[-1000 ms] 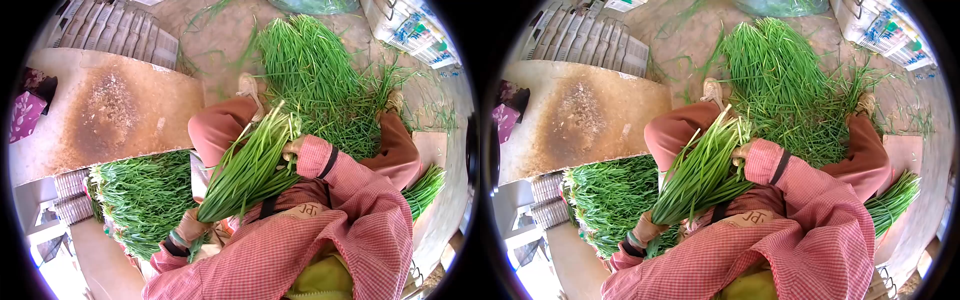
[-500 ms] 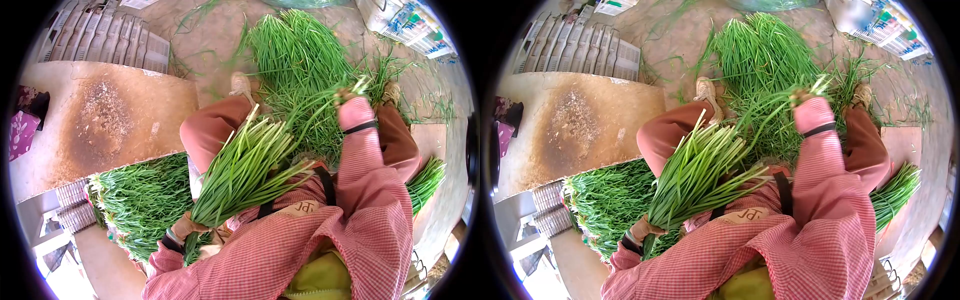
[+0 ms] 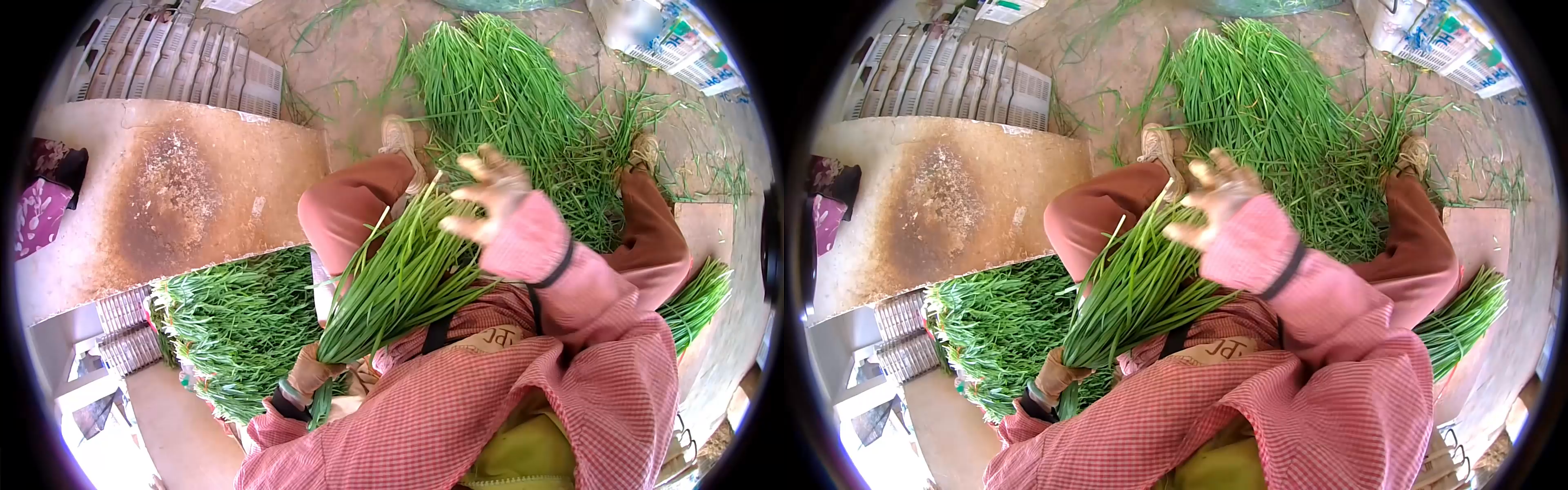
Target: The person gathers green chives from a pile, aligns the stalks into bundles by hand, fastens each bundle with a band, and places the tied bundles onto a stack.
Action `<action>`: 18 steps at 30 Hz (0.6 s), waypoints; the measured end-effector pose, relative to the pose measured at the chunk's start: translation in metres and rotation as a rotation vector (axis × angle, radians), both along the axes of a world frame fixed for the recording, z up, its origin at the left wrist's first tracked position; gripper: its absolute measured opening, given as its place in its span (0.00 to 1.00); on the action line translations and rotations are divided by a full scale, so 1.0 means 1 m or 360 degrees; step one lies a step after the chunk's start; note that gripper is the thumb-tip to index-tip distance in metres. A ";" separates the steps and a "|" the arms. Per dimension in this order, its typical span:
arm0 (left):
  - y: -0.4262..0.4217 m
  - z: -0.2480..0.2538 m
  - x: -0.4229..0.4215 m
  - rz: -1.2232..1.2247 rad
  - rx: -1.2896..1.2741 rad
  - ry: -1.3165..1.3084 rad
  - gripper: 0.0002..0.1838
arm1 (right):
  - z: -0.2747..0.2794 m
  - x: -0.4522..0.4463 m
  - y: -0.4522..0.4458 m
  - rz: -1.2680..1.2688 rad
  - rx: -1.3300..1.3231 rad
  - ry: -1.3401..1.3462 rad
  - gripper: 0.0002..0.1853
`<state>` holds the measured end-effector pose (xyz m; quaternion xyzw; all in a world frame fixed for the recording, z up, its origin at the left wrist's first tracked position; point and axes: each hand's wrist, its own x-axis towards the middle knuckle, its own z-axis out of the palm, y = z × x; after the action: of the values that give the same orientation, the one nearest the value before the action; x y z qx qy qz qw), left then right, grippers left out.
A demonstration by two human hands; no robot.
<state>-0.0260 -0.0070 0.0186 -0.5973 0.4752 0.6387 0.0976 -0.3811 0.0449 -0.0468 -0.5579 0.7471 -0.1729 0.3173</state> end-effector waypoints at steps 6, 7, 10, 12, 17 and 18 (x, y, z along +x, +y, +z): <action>-0.003 0.004 0.013 -0.0223 -0.0438 -0.0062 0.17 | -0.054 0.037 -0.034 0.0505 0.0292 -0.0249 0.12; -0.009 0.009 0.014 -0.0284 -0.0334 -0.0088 0.18 | -0.081 0.043 -0.030 0.0339 0.0062 -0.0399 0.09; -0.033 0.033 -0.005 -0.0314 -0.0111 -0.0194 0.20 | -0.083 0.023 -0.022 -0.0274 -0.0219 -0.0702 0.08; -0.056 0.053 -0.024 -0.0393 -0.0119 -0.0187 0.21 | -0.056 -0.020 -0.012 -0.0276 0.0202 -0.0258 0.08; -0.115 0.099 -0.081 -0.1023 -0.0629 -0.0301 0.19 | -0.104 -0.088 0.047 0.0117 0.0963 0.0623 0.14; -0.123 0.112 -0.102 -0.1177 -0.0758 -0.0394 0.18 | -0.097 -0.076 0.051 0.0021 0.1045 0.0516 0.15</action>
<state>-0.1280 -0.1301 0.1305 -0.4651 0.7749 0.3577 0.2353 -0.4572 0.0963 -0.1439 -0.4513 0.7997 0.1688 0.3581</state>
